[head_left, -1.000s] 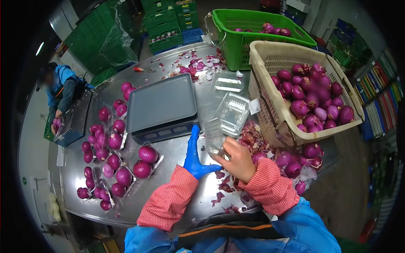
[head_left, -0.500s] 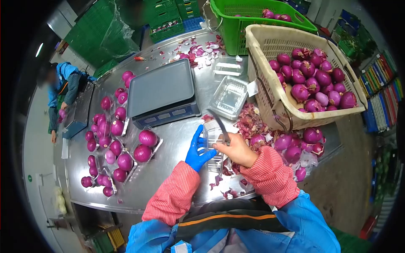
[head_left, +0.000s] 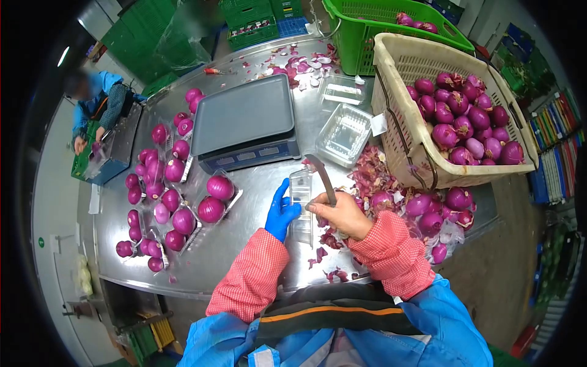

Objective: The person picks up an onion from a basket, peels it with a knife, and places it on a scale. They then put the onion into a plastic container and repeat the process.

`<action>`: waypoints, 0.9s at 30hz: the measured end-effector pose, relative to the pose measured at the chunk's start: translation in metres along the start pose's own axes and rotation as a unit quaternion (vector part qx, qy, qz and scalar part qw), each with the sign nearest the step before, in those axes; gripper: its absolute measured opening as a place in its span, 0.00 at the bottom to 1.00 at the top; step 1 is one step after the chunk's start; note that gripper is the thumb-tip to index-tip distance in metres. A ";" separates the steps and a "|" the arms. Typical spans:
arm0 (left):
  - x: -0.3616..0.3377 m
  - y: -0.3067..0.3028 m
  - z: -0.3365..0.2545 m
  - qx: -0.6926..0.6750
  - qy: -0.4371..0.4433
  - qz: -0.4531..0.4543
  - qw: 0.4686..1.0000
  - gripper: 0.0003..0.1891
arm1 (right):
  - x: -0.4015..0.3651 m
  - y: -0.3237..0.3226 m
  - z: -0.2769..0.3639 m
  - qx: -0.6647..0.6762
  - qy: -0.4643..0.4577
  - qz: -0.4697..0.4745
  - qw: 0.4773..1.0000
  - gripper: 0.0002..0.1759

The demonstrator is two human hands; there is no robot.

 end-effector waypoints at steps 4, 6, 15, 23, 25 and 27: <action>0.008 -0.006 0.017 -0.061 -0.036 0.005 0.997 0.40 | -0.002 0.005 -0.016 0.061 0.062 0.001 0.996 0.15; 0.007 -0.007 0.020 -0.059 -0.036 0.002 0.998 0.40 | -0.002 0.006 -0.017 0.069 0.067 -0.003 0.995 0.14; 0.002 -0.002 0.025 -0.100 -0.051 0.007 0.994 0.40 | -0.003 0.006 -0.009 0.054 0.040 -0.009 0.998 0.10; -0.001 -0.013 0.005 0.046 0.010 -0.047 0.998 0.42 | -0.006 -0.012 0.017 -0.203 -0.094 -0.118 0.968 0.08; -0.005 -0.010 -0.002 0.043 -0.014 -0.036 0.998 0.42 | -0.006 -0.015 0.014 -0.164 -0.082 -0.129 0.975 0.08; -0.002 -0.015 -0.001 -0.027 -0.037 -0.038 0.998 0.41 | -0.008 -0.020 0.016 -0.094 -0.061 -0.139 0.984 0.08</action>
Point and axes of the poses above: each hand's wrist, its own x-axis towards the middle knuckle, its own y-axis out of the palm, z = x × y, the point moved 10 cm from there along x, towards the middle knuckle, and after that the axes turned 7 degrees about -y, right-handed, at the moved point
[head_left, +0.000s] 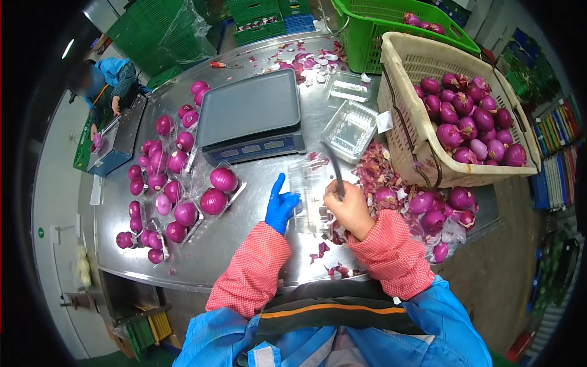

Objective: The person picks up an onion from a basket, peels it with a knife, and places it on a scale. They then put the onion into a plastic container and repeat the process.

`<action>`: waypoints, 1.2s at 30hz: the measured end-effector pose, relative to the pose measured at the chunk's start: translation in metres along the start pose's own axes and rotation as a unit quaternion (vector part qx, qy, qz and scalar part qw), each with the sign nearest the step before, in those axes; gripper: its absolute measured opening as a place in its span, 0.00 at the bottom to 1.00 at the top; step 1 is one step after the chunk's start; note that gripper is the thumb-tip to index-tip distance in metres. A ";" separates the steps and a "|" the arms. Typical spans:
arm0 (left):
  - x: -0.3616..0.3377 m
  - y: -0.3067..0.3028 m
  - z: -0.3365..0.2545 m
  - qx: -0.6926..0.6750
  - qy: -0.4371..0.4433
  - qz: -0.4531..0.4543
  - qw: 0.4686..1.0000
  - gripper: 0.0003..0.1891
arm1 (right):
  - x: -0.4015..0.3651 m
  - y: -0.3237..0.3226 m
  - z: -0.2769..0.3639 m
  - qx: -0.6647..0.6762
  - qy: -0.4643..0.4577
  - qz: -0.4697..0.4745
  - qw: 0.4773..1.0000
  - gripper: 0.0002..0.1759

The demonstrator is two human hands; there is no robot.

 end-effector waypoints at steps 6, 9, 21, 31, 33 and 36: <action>0.035 -0.065 0.017 -0.248 -0.119 -0.009 0.961 0.32 | -0.020 -0.008 0.088 -0.274 -0.272 0.009 0.922 0.07; 0.057 -0.087 0.011 -0.278 -0.129 0.033 0.951 0.33 | -0.059 0.029 0.087 -0.367 -0.373 0.112 0.845 0.10; 0.016 -0.013 0.027 -0.134 -0.084 0.071 0.985 0.30 | 0.013 0.059 0.002 -0.110 -0.096 0.078 0.986 0.19; 0.022 -0.001 0.025 -0.139 -0.008 0.097 0.985 0.46 | 0.011 0.072 -0.024 0.127 0.097 0.161 0.974 0.09; 0.023 0.004 0.013 -0.114 0.035 0.107 0.987 0.50 | 0.010 0.071 -0.017 0.154 0.089 0.155 0.972 0.11; 0.028 -0.001 0.014 -0.045 0.074 0.093 0.992 0.51 | 0.010 0.064 -0.024 0.116 0.115 0.159 0.974 0.11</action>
Point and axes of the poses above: each hand's wrist, its own x-axis towards the middle knuckle, its own y-axis out of the palm, z = x × y, the point moved 10 cm from there along x, towards the middle knuckle, and after that the axes turned 7 degrees about -y, right-handed, at the moved point
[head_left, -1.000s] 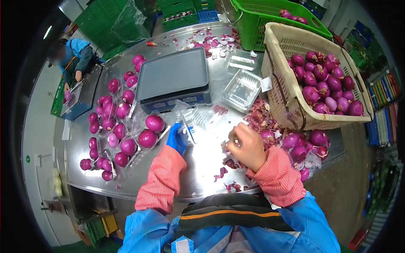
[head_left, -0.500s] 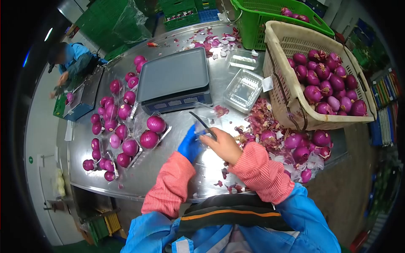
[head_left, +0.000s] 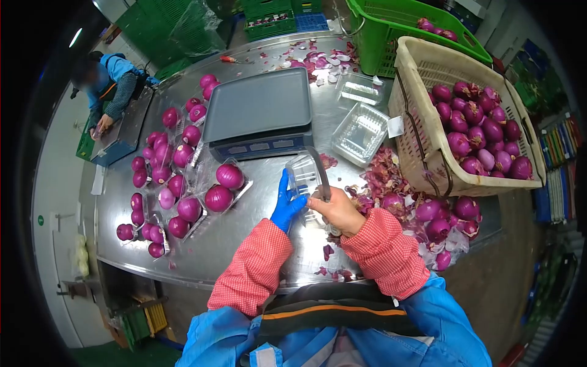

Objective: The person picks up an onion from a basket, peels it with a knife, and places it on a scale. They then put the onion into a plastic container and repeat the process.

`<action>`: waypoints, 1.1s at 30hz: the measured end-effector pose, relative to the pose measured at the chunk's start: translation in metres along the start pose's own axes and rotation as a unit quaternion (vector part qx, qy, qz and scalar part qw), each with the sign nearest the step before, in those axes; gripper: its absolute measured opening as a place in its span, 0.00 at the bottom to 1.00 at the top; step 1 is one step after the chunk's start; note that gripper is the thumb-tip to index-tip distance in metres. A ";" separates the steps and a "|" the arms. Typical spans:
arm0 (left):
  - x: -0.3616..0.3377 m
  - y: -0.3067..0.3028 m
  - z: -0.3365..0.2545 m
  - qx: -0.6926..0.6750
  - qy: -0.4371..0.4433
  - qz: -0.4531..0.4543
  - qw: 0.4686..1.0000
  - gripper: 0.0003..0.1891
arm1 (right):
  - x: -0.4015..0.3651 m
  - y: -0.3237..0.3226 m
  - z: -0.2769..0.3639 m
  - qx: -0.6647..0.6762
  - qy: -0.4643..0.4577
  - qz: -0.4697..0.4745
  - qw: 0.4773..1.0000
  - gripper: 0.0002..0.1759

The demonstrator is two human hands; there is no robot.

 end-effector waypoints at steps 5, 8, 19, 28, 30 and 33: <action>-0.008 0.013 -0.002 -0.073 -0.081 -0.016 0.994 0.49 | 0.000 0.000 0.006 0.005 -0.052 -0.031 0.998 0.14; -0.004 0.009 0.006 -0.117 -0.106 -0.038 0.987 0.43 | 0.000 -0.001 0.006 -0.081 -0.056 -0.008 0.995 0.15; -0.013 -0.082 -0.016 -0.225 -0.138 -0.124 0.957 0.29 | -0.042 -0.007 0.076 -0.457 -0.322 -0.041 0.828 0.12; -0.033 -0.279 -0.028 0.080 -0.076 -0.362 0.926 0.19 | -0.059 0.000 0.034 -0.561 -0.258 -0.001 0.787 0.23; -0.055 -0.240 -0.099 0.253 0.127 -0.383 0.879 0.20 | -0.070 -0.004 0.008 -0.478 -0.166 0.055 0.860 0.24; -0.041 -0.087 -0.172 0.286 0.200 -0.240 0.906 0.20 | -0.111 0.015 -0.039 -0.335 -0.194 0.176 0.905 0.32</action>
Point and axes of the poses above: each hand's wrist, its own x-axis towards the middle knuckle, its own y-axis out of the palm, z = x × y, the point moved 10 cm from there along x, towards the middle knuckle, and after that the axes turned 7 degrees about -y, right-handed, at the moved point
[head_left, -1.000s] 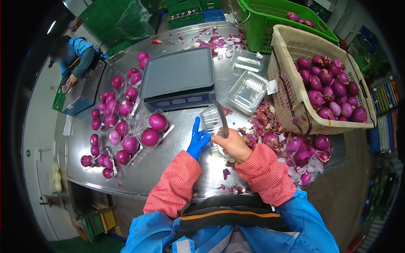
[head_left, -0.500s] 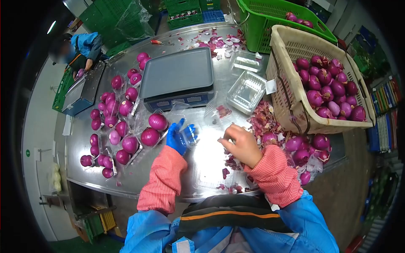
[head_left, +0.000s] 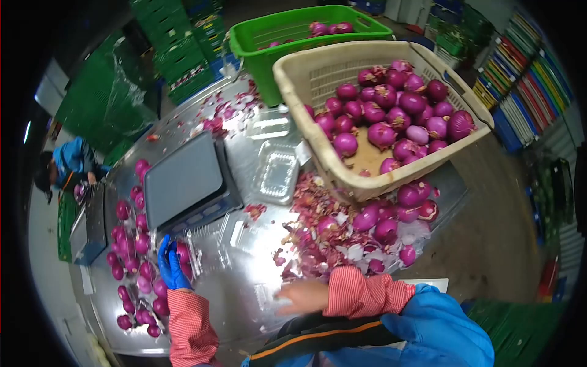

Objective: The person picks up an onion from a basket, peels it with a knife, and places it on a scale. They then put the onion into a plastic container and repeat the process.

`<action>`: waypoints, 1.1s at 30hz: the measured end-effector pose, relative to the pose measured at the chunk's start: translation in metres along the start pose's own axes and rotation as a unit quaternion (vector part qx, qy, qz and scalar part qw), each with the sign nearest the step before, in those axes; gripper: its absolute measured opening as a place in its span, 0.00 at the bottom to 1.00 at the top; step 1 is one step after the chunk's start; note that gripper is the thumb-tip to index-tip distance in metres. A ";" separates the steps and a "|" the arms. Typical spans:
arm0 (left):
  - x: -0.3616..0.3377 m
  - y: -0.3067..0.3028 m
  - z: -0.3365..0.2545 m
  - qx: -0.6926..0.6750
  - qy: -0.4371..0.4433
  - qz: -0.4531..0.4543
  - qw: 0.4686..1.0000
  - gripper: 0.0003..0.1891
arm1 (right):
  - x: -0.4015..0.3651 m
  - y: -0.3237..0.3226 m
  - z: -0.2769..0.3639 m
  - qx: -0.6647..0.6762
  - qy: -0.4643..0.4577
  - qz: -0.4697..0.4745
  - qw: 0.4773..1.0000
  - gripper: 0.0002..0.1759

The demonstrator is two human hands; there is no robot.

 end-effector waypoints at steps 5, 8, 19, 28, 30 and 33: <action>-0.016 0.203 -0.184 0.050 0.135 0.264 0.954 0.19 | -0.051 -0.003 0.000 0.114 0.040 0.174 0.977 0.30; -0.038 0.333 -0.256 0.146 0.259 0.418 0.859 0.22 | -0.070 -0.049 -0.019 0.118 0.069 0.100 0.986 0.27; -0.090 0.685 -0.118 0.630 0.423 0.590 0.277 0.36 | -0.143 -0.128 -0.081 0.157 0.122 -0.108 0.974 0.25; -0.075 0.695 -0.031 0.761 0.321 0.555 0.095 0.39 | -0.165 -0.139 -0.096 0.191 0.132 -0.155 0.960 0.22; -0.074 0.695 -0.040 0.763 0.320 0.550 0.114 0.40 | -0.166 -0.143 -0.093 0.180 0.121 -0.171 0.961 0.22; -0.071 0.701 -0.076 0.730 0.326 0.548 0.246 0.41 | -0.176 -0.156 -0.081 0.143 0.113 -0.228 0.956 0.22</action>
Point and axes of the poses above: each hand's wrist, its own x-axis towards the middle knuckle, its own y-axis out of the palm, z = x × y, the point moved 10 cm from there along x, towards the middle knuckle, and after that the axes turned 7 degrees about -y, right-handed, at the moved point
